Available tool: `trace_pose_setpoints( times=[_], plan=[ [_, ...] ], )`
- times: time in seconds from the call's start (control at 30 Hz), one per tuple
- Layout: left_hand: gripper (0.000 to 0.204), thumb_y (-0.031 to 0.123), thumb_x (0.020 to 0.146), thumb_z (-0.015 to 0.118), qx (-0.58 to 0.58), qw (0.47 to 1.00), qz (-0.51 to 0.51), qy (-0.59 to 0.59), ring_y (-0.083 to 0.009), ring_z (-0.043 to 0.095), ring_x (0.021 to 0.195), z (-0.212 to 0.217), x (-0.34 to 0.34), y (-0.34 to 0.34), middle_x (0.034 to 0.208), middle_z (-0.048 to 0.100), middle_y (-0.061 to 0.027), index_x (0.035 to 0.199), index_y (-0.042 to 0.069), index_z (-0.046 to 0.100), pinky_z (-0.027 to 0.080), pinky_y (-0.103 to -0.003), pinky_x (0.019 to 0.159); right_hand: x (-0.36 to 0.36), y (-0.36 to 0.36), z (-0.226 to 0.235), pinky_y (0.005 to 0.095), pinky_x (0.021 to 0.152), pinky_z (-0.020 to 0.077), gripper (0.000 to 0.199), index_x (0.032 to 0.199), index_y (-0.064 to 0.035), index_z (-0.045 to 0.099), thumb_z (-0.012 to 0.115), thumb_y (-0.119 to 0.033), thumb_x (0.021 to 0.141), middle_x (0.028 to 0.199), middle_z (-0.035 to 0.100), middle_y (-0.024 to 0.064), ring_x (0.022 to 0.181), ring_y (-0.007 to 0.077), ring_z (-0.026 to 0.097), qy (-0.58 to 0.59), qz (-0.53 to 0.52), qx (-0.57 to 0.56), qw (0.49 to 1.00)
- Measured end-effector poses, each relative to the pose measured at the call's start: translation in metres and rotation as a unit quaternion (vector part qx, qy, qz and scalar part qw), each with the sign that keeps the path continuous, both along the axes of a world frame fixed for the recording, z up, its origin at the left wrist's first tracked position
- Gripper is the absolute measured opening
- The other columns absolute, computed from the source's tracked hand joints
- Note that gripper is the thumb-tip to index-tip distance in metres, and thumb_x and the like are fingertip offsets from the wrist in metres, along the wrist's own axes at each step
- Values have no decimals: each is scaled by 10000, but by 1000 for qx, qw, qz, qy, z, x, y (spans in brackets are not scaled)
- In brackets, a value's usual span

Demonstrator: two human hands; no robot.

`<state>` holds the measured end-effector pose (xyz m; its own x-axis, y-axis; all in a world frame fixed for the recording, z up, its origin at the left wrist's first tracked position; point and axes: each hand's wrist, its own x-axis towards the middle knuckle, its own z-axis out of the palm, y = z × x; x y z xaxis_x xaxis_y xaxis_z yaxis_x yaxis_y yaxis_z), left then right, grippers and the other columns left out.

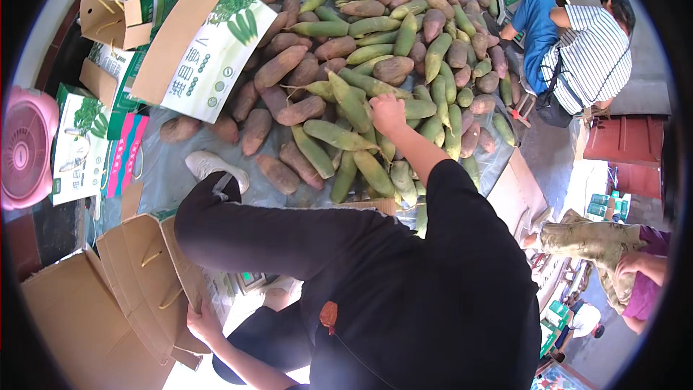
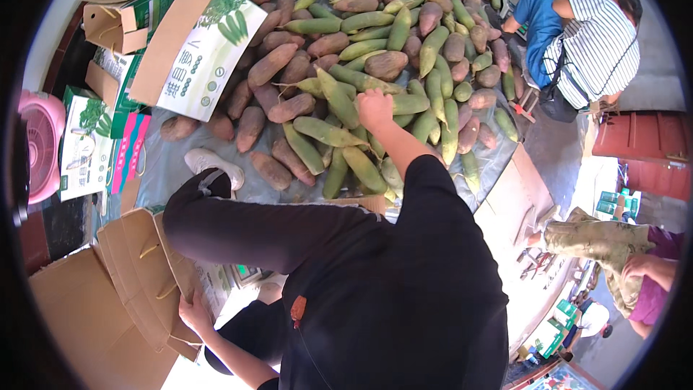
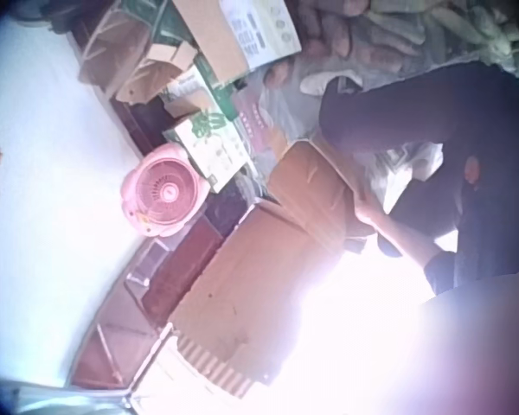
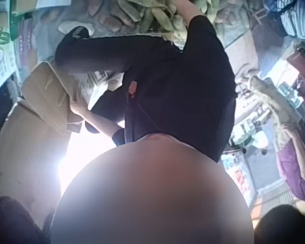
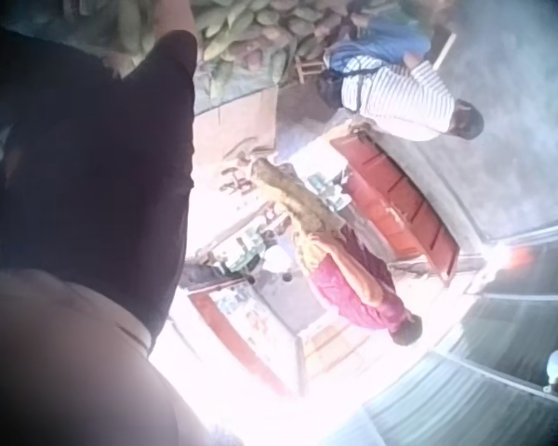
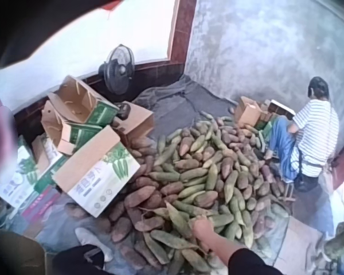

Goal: Pack produce into boxes and weigh them on a digital scale.

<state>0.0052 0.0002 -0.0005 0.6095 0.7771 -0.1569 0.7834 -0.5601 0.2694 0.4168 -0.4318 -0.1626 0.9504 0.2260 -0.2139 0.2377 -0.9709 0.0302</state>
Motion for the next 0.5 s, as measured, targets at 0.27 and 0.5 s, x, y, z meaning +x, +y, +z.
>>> trace_pose_setpoints(
  times=[0.27,0.5],
  plan=[
    [283,84,750,611,2,1000,0,25,-349,644,823,0,3,0,888,659,-210,1005,-38,626,481,-416,745,14,-5,-28,466,873,384,230,1030,-150,639,512,-178,841,1051,600,21,1078,201,507,72,22,-131,989],
    [303,112,754,622,-23,999,24,34,-357,629,844,6,5,-3,912,653,-222,1008,-53,621,473,-417,781,19,-8,-27,509,891,355,219,990,-171,667,494,-193,857,1031,624,3,1059,194,521,113,-19,-118,986]
  ],
)
